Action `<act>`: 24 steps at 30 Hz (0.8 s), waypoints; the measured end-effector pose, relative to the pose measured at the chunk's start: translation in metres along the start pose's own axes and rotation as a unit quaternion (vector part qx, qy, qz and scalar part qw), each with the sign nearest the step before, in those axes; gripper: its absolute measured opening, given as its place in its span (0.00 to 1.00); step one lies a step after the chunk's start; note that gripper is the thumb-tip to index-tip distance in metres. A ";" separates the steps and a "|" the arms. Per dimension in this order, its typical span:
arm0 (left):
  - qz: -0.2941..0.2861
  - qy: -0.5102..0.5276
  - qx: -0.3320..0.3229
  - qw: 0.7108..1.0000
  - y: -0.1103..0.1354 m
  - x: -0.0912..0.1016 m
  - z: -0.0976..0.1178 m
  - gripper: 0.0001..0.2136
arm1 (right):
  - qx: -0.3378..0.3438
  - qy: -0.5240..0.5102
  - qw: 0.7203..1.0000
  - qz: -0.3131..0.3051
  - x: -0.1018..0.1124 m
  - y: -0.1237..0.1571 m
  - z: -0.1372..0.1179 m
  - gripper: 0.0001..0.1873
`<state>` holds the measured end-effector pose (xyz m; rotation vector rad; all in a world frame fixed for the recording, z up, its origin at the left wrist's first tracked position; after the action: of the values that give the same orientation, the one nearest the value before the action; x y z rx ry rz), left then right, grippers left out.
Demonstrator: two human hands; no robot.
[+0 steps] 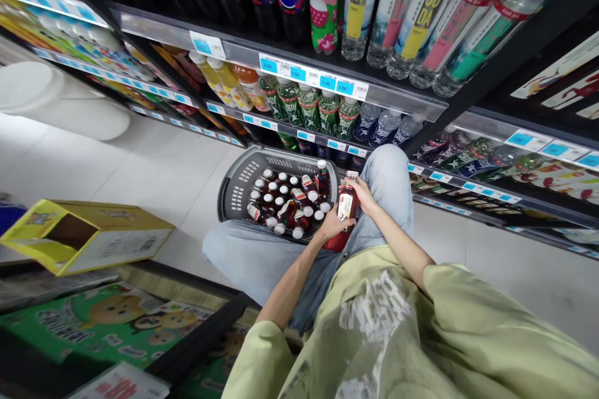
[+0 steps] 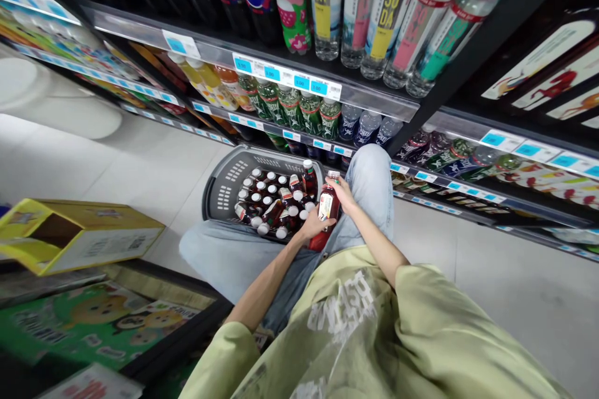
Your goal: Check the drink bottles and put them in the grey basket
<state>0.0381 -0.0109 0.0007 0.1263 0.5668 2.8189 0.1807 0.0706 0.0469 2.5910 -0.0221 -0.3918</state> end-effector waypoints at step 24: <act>-0.045 0.076 0.015 0.996 -0.005 0.007 -0.009 0.35 | -0.019 0.011 1.000 0.022 -0.001 0.001 0.000 0.24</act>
<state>0.0317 -0.0077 -0.0098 -0.1052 0.6320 2.7485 0.1795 0.0702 0.0477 2.5530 -0.0620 -0.3441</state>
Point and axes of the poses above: each hand's wrist, its own y-axis away from the middle knuckle, its own x-axis out of the back of the hand, z = x × y, the point moved 1 cm from there along -y, towards the middle knuckle, and after that the axes turned 1 degree about -z, right-handed, at the moved point
